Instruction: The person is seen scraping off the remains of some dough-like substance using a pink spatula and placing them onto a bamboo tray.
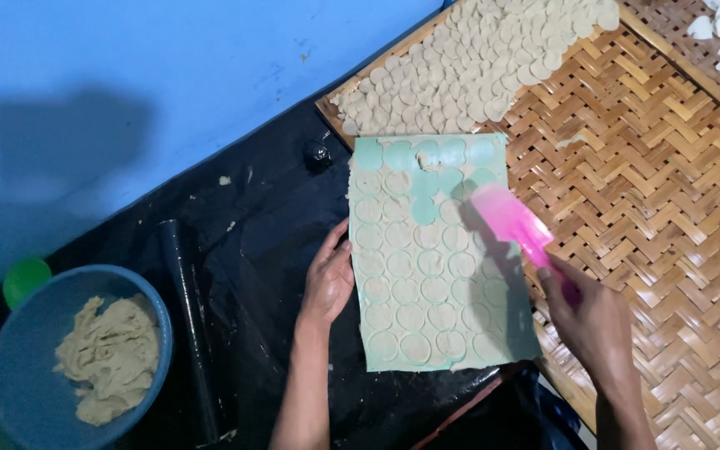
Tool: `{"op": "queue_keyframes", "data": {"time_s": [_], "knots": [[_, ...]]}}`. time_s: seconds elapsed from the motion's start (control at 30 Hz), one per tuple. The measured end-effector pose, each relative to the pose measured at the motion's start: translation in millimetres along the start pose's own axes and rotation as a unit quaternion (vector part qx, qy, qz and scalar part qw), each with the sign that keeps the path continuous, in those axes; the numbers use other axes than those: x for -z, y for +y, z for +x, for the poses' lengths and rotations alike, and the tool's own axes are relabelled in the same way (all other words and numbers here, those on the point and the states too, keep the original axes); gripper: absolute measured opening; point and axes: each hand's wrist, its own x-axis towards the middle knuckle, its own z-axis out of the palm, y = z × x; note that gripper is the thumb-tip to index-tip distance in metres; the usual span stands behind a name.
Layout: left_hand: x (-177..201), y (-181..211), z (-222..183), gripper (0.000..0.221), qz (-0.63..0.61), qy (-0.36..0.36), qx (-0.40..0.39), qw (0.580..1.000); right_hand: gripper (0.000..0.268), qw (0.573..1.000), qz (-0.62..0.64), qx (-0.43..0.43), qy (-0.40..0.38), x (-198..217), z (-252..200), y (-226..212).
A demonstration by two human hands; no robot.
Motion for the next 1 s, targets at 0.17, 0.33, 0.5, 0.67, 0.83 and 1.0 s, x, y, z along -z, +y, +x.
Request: {"op": "queue_keyframes", "data": {"time_s": [0.17, 0.33, 0.5, 0.67, 0.83, 1.0], "knots": [[-5, 4, -1, 0.048, 0.004, 0.0, 0.0, 1.0, 0.044, 0.979, -0.034, -0.077, -0.188, 25, -11, -49], [-8, 6, -2, 0.047, 0.001, 0.003, 0.005, 1.0, 0.042, 0.977, -0.002, 0.007, -0.211, 32, -20, -71], [-11, 2, 0, 0.046, 0.056, 0.028, -0.021, 0.998, 0.045, 0.973, -0.001, 0.071, -0.222, 22, -22, -69], [-17, -4, 3, 0.045, 0.313, 0.086, -0.113, 0.939, 0.042, 0.973, 0.025, 0.097, -0.209, 25, -22, -72], [-49, 15, -2, 0.042, 0.544, 0.159, -0.172, 0.806, 0.042, 0.974, 0.011, 0.092, -0.206, 24, -24, -75], [-54, 20, 14, 0.061, 0.415, 0.117, 0.154, 0.889, 0.042, 0.974, 0.059, 0.07, -0.205, 30, -26, -79]]}}
